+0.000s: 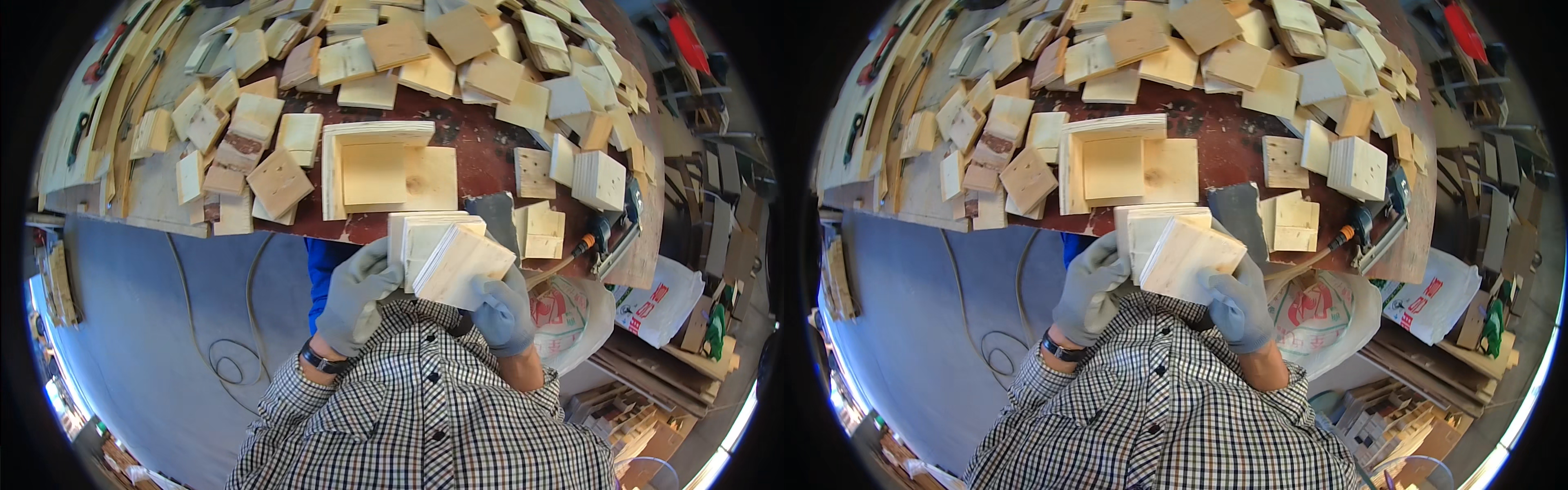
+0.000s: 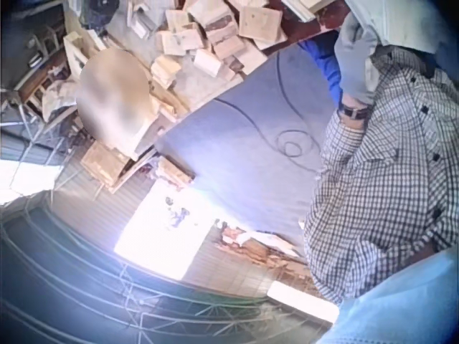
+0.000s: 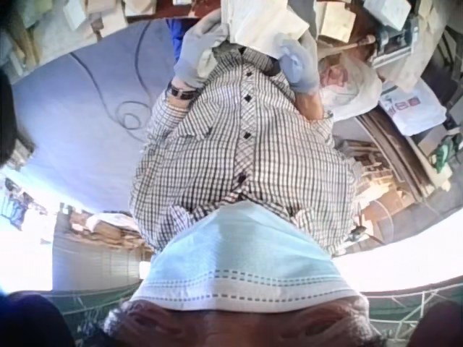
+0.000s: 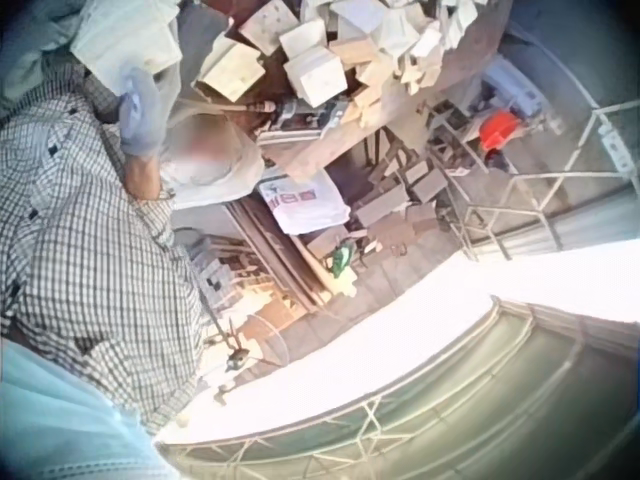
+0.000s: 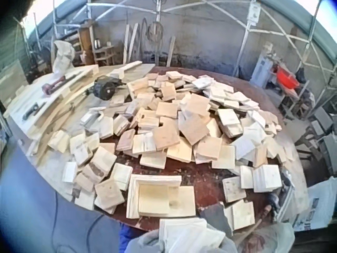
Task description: The person assembles small wooden boxes using a pneumatic nail gun to fasten pieces together. They then sand the assembled boxes with a sanding block to smooth the surfaces. The person handles multiple wooden pieces and completed boxes on a cluttered workbench.
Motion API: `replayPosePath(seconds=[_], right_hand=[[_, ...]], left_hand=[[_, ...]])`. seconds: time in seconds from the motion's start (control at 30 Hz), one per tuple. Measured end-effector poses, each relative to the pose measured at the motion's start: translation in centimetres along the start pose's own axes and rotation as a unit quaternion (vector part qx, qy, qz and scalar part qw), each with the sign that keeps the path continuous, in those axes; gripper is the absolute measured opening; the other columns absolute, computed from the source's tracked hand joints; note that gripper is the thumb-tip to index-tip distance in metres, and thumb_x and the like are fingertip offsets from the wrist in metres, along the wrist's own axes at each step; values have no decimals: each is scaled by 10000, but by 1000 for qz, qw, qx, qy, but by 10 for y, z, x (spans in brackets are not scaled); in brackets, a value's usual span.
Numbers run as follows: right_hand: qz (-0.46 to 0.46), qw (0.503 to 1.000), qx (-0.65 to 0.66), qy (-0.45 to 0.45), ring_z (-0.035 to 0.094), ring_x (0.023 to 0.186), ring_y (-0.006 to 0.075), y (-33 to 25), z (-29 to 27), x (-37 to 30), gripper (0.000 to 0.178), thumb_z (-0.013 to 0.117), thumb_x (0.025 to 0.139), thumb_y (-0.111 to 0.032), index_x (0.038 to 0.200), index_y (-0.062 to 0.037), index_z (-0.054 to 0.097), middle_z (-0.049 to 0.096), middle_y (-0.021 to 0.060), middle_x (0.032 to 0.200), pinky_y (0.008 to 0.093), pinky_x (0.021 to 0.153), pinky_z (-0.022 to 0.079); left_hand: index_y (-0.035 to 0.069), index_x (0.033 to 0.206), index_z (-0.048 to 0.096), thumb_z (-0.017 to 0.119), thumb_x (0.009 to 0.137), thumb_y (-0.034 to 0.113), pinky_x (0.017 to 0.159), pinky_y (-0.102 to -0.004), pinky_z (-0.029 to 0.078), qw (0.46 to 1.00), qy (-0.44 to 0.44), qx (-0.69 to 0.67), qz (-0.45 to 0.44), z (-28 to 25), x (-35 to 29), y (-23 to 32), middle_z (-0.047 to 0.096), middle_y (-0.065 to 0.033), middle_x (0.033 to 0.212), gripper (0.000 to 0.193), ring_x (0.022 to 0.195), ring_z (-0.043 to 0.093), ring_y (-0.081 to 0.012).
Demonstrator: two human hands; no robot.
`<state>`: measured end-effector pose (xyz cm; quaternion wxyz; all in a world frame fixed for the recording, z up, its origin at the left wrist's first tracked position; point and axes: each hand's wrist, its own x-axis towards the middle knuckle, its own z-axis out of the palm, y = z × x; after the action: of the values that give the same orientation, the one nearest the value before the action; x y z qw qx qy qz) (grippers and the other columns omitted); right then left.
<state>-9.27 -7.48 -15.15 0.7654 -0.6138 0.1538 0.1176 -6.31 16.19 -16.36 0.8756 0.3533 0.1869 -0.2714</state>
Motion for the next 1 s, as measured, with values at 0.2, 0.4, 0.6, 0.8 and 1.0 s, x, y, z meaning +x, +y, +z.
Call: replayPosePath(seconds=[0.2, 0.4, 0.6, 0.8, 1.0], right_hand=[[-104, 993, -53, 7, 672, 1185, 251, 6, -4, 5, 603, 596, 967, -167, 1476, 121, 451, 644, 202, 1341, 345, 1007, 545], [-47, 988, 13, 145, 646, 1089, 179, -55, -13, 23, 446, 619, 930, -117, 1327, 79, 560, 642, 114, 1218, 303, 1009, 502], [-56, 985, -3, 161, 646, 1027, 133, -68, -12, 31, 629, 672, 907, -104, 1492, 62, 513, 670, 108, 1213, 283, 924, 542], [-48, 983, 9, 176, 632, 906, 90, -61, -10, 63, 596, 690, 931, -126, 1477, 45, 520, 676, 82, 1075, 252, 787, 543], [-100, 970, -156, 160, 731, 998, 406, -55, -35, 150, 523, 626, 925, -367, 1225, 60, 594, 730, 282, 1107, 491, 884, 561]], left_hand=[[-69, 1429, 544, 642, 1012, 86, 885, -331, 647, 992, 69, 64, 87, 1, 11, 6, 700, -128, 1227, 456, 1003, 726, -176], [-35, 1479, 505, 595, 1068, 125, 936, -274, 620, 990, 101, -3, 101, 6, 20, 5, 664, -98, 1314, 450, 1093, 700, -147], [76, 1465, 534, 626, 1098, 264, 826, -271, 577, 976, 193, 13, 101, 22, 18, 10, 658, -68, 1313, 423, 1068, 659, -145], [129, 1430, 530, 594, 1098, 468, 697, -264, 506, 969, 236, 32, 62, 32, 23, 18, 631, -33, 1247, 478, 985, 589, -133], [137, 1420, 544, 579, 1095, 503, 656, -213, 476, 968, 245, 27, 41, 40, 22, 16, 645, -3, 1163, 490, 825, 514, -112]])
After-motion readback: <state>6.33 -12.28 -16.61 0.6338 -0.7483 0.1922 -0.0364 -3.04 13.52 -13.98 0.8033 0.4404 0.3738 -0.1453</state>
